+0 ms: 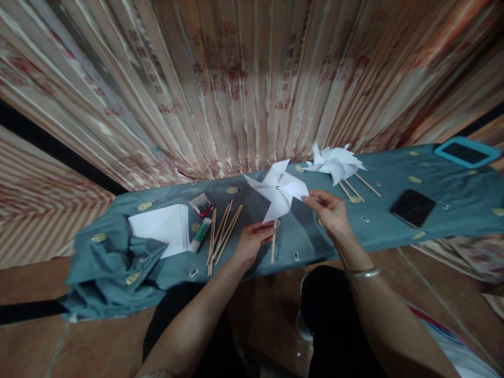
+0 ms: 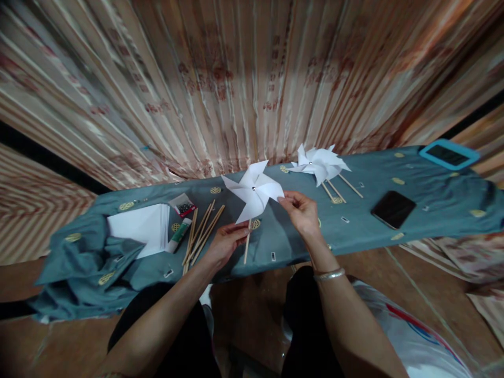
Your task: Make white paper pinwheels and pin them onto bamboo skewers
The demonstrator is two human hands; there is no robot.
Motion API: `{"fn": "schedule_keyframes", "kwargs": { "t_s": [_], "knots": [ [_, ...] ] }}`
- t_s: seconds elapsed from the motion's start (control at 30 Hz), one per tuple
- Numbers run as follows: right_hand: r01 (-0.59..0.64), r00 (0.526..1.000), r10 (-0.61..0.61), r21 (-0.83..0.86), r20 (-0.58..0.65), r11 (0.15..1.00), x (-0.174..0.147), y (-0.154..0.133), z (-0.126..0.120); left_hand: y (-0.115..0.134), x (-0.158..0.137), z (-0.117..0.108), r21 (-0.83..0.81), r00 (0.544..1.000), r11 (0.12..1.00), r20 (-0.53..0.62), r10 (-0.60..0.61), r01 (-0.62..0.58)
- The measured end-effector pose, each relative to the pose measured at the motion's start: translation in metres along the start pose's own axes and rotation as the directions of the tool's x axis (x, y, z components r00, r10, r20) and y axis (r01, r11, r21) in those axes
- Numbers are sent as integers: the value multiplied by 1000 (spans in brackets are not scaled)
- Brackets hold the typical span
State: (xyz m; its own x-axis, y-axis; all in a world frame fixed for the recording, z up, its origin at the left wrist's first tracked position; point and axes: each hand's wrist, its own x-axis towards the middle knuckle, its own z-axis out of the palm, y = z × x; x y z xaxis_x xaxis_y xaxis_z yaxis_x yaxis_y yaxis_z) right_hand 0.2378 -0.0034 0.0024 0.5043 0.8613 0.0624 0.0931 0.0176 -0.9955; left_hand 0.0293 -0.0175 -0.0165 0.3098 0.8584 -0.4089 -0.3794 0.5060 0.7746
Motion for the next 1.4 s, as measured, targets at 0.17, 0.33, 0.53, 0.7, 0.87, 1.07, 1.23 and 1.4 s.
{"fn": "schedule_keyframes", "kwargs": {
  "t_s": [0.17,0.33,0.53,0.7,0.87,1.07,1.23,1.4],
  "knots": [
    [-19,997,19,-2,68,1000,-4,0,4,0,1,0,12,1000,1000,-8,19,-19],
    [-76,991,73,27,116,997,-11,-4,9,1,2,-1,21,999,999,-18,41,-40],
    [-107,980,98,40,175,993,-19,-7,17,2,2,0,17,999,999,-15,45,-44],
    [-106,972,98,27,215,994,-23,-11,20,3,2,1,11,998,999,-29,52,-52],
    [-127,967,117,30,226,991,-27,-12,22,3,3,2,11,997,998,-48,62,-62],
    [-144,966,132,40,221,989,-30,-13,25,1,3,2,12,996,998,-55,64,-63],
    [-210,955,186,85,230,974,-35,-17,29,1,3,2,9,997,998,-49,55,-54],
    [-185,957,160,83,243,979,-36,-17,29,1,3,0,19,997,998,-54,63,-62]
  ]
}}
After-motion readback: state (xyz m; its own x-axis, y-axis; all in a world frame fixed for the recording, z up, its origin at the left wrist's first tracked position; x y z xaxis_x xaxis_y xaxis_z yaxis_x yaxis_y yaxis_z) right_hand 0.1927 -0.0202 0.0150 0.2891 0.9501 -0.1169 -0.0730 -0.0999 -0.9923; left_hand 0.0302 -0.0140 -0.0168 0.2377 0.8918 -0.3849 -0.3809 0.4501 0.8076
